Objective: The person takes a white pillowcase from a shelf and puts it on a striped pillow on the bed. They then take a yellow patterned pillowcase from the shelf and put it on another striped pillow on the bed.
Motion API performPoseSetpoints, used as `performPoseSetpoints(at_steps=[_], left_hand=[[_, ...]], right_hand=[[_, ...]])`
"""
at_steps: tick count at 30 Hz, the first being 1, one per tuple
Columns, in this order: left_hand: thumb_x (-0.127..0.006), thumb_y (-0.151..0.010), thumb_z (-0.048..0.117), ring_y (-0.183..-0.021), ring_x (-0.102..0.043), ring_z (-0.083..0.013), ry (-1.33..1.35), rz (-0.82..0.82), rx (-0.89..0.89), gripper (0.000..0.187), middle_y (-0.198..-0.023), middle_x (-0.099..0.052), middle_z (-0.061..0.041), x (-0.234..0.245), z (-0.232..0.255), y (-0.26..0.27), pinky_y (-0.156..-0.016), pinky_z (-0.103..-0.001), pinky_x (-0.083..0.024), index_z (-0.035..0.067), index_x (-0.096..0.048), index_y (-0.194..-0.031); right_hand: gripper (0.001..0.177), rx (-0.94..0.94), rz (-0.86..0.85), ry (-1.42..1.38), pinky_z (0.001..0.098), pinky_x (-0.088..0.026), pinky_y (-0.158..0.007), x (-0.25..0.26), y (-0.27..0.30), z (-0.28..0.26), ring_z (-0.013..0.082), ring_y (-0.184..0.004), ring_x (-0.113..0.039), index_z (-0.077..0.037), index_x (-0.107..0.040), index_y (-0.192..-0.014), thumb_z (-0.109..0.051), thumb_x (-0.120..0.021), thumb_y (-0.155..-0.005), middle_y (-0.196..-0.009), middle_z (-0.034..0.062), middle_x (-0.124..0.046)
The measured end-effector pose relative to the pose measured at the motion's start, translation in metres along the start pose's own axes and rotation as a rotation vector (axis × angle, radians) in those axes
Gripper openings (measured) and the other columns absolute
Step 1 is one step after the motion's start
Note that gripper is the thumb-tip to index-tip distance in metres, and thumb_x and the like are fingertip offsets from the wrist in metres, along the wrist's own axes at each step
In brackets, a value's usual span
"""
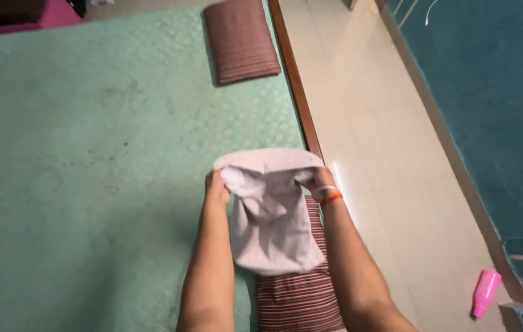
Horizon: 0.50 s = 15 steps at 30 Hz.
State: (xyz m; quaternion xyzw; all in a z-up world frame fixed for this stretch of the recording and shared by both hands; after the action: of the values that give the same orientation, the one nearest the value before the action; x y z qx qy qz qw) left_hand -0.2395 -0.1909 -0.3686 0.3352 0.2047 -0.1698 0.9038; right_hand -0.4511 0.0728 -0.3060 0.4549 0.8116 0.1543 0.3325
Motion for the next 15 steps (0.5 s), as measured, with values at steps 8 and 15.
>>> performPoseSetpoints(at_steps=[8, 15], left_hand=[[-0.060, -0.101, 0.016, -0.112, -0.064, -0.0305, 0.284, -0.284, -0.285, 0.034, -0.124, -0.066, -0.014, -0.113, 0.068, -0.031, -0.094, -0.046, -0.054, 0.002, -0.060, -0.131], [-0.056, -0.102, 0.018, -0.128, -0.061, -0.0268, 0.224, -0.473, -0.564, 0.038, -0.136, -0.063, -0.013, -0.148, 0.137, 0.013, -0.111, -0.043, -0.049, 0.002, -0.057, -0.136]], right_hand=[[0.043, 0.299, -0.334, -0.487, 0.0424, -0.051, -0.107, -0.085, -0.061, -0.051, 0.0267, -0.129, -0.061, -0.003, -0.056, -0.144, -0.022, -0.042, -0.108, -0.144, 0.0125, -0.061], [0.046, 0.471, -0.447, -0.501, 0.0456, -0.052, -0.108, -0.109, -0.051, -0.109, 0.0290, -0.132, -0.059, -0.003, -0.049, -0.149, -0.024, -0.043, -0.109, -0.148, 0.0134, -0.057]])
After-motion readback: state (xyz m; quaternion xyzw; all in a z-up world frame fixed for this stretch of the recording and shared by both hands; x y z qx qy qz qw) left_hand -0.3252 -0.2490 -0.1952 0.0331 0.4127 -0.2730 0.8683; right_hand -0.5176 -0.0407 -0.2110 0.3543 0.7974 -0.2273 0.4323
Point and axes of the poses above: each hand's wrist, its own y-axis away from the middle knuckle, its own x-axis out of the back of the hand, z = x × y, the point moved 5 cm from there along -y, towards the middle knuckle
